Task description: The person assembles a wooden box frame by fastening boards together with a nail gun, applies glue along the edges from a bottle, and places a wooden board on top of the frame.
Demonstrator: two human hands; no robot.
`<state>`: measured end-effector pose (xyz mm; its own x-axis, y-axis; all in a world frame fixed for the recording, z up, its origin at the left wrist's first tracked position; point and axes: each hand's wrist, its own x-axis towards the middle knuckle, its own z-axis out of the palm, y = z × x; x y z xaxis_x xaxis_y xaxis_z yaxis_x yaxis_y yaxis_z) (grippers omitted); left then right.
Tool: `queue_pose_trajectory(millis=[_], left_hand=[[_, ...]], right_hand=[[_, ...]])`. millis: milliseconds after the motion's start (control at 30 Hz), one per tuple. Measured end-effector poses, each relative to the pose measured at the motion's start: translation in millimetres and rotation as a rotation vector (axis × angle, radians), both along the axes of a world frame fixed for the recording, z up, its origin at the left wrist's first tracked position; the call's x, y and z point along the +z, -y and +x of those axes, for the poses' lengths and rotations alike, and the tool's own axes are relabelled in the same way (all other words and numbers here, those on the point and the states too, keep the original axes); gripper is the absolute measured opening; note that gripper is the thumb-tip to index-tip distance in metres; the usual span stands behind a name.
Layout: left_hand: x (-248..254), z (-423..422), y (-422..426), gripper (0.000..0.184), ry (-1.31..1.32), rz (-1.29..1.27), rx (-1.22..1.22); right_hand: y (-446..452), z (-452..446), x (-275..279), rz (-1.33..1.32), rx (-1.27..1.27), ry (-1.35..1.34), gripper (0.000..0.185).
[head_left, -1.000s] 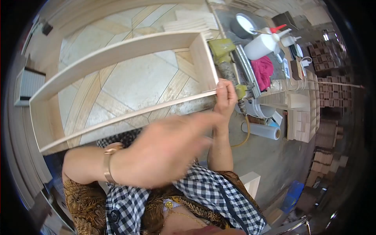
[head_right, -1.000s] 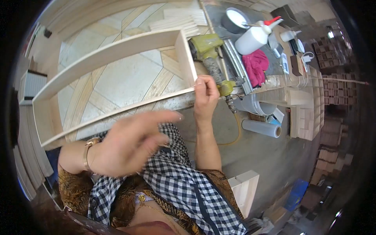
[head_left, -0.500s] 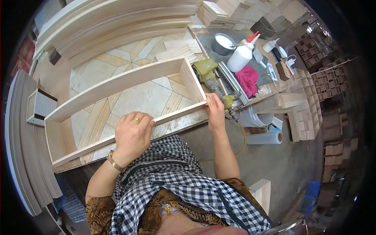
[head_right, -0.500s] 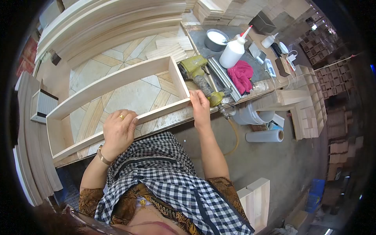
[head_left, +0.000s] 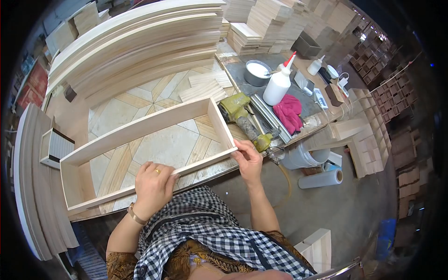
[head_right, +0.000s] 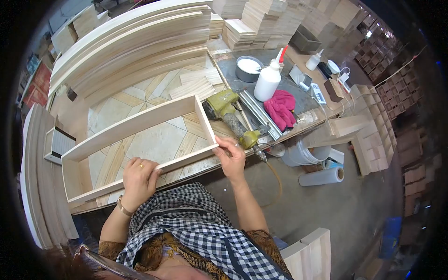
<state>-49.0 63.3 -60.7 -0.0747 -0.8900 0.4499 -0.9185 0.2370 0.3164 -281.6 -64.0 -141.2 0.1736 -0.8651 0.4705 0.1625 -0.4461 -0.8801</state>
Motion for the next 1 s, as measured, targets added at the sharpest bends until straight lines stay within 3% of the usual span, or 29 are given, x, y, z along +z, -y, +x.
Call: queue_pose_trajectory(millis=[433,767,867,1000], left_hand=[[2.8,0.1,-2.1,0.009,0.121,0.112,-0.008],[3.8,9.2,-10.1,0.012,0.221,0.225,-0.041],[4.8,7.4,-9.3,0.013,0.230,0.249,-0.044],[3.7,7.3,-9.0,0.015,0.232,0.270,-0.037]], right_hand=[[-18.1,5.8,-9.4,0.190,-0.003,0.257,0.022],[-25.4,1.5,-16.8,0.022,0.007,0.204,0.022],[-12.8,-8.8,-25.5,-0.035,0.094,0.185,0.025],[-5.2,-20.5,-24.1,-0.037,0.024,0.130,0.033]])
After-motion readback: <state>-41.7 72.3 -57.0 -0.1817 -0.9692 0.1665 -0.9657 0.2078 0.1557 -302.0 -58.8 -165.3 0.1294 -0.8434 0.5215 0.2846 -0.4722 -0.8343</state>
